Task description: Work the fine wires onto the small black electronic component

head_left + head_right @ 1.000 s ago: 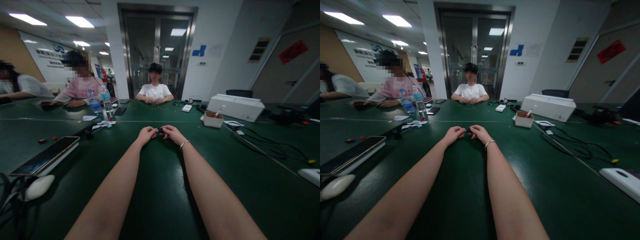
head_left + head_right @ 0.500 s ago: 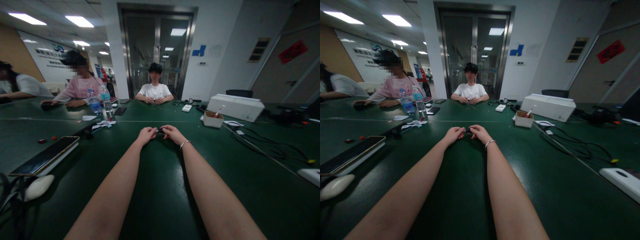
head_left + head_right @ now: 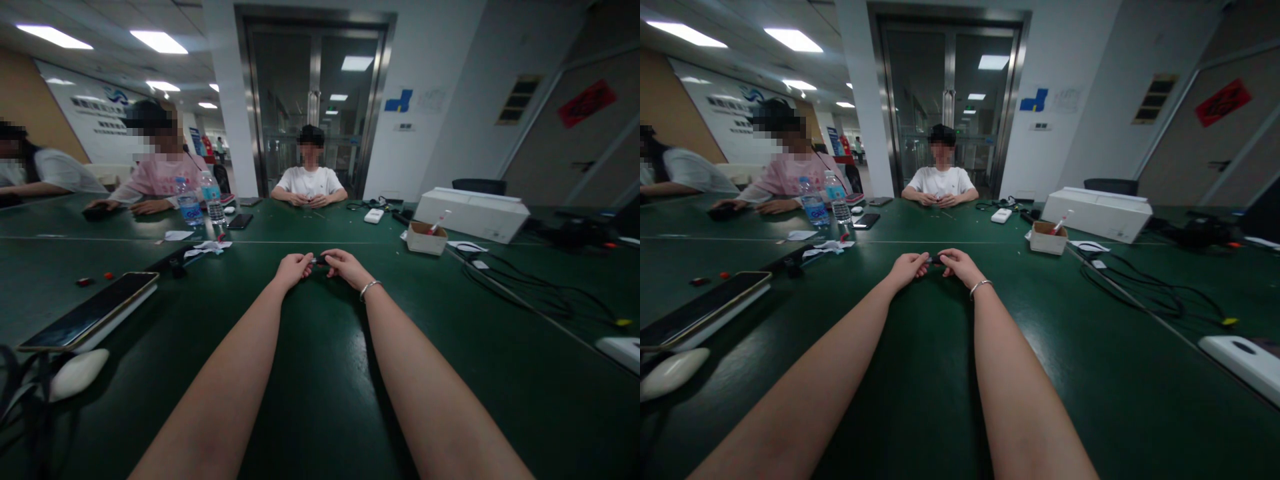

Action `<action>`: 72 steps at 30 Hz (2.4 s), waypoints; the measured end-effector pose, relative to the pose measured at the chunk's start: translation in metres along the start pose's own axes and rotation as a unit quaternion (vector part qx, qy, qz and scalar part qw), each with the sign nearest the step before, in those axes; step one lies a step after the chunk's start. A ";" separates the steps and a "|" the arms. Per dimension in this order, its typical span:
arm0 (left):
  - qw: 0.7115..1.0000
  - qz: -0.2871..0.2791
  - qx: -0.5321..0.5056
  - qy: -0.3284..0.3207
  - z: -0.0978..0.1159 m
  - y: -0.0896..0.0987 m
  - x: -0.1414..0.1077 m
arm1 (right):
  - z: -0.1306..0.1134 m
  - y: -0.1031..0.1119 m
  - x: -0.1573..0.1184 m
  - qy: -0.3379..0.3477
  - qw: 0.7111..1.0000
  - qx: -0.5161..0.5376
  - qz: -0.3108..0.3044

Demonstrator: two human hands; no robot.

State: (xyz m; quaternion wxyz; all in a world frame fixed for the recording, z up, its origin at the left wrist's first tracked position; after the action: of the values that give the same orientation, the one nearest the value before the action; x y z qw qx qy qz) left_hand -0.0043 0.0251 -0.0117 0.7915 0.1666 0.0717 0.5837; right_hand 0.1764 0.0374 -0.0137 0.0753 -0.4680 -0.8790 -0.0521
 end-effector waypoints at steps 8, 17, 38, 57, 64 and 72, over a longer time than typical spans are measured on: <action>1.000 0.017 -0.008 0.019 0.002 -0.001 0.001 | 0.001 0.000 0.001 0.005 1.000 -0.009 -0.007; 0.999 0.011 0.000 0.034 0.002 0.000 0.002 | 0.000 0.000 0.000 0.007 1.000 -0.015 -0.014; 0.995 0.019 0.086 0.052 0.010 0.003 -0.006 | -0.004 -0.002 -0.004 0.006 0.999 0.002 -0.039; 1.000 -0.010 -0.005 -0.001 0.002 -0.002 0.000 | 0.001 0.002 0.000 0.006 1.000 -0.003 -0.016; 0.999 0.006 -0.032 -0.043 0.000 -0.002 -0.001 | 0.002 0.002 0.001 -0.011 1.000 0.020 0.001; 0.998 0.004 -0.058 -0.037 0.004 -0.004 -0.002 | 0.002 0.001 0.002 -0.021 1.000 0.005 0.005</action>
State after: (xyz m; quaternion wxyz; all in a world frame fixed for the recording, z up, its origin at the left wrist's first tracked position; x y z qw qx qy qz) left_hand 0.0004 0.0212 -0.0093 0.7993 0.1421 0.0078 0.5839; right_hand 0.1757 0.0397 -0.0148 0.0592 -0.4725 -0.8785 -0.0372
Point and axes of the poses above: each hand's wrist, its own x-axis towards the middle knuckle, its own y-axis out of the back of the hand, z = x × y, the point moved 1 cm from there along x, towards the middle knuckle, and after that the axes turned 14 degrees about -z, right-handed, at the moved point
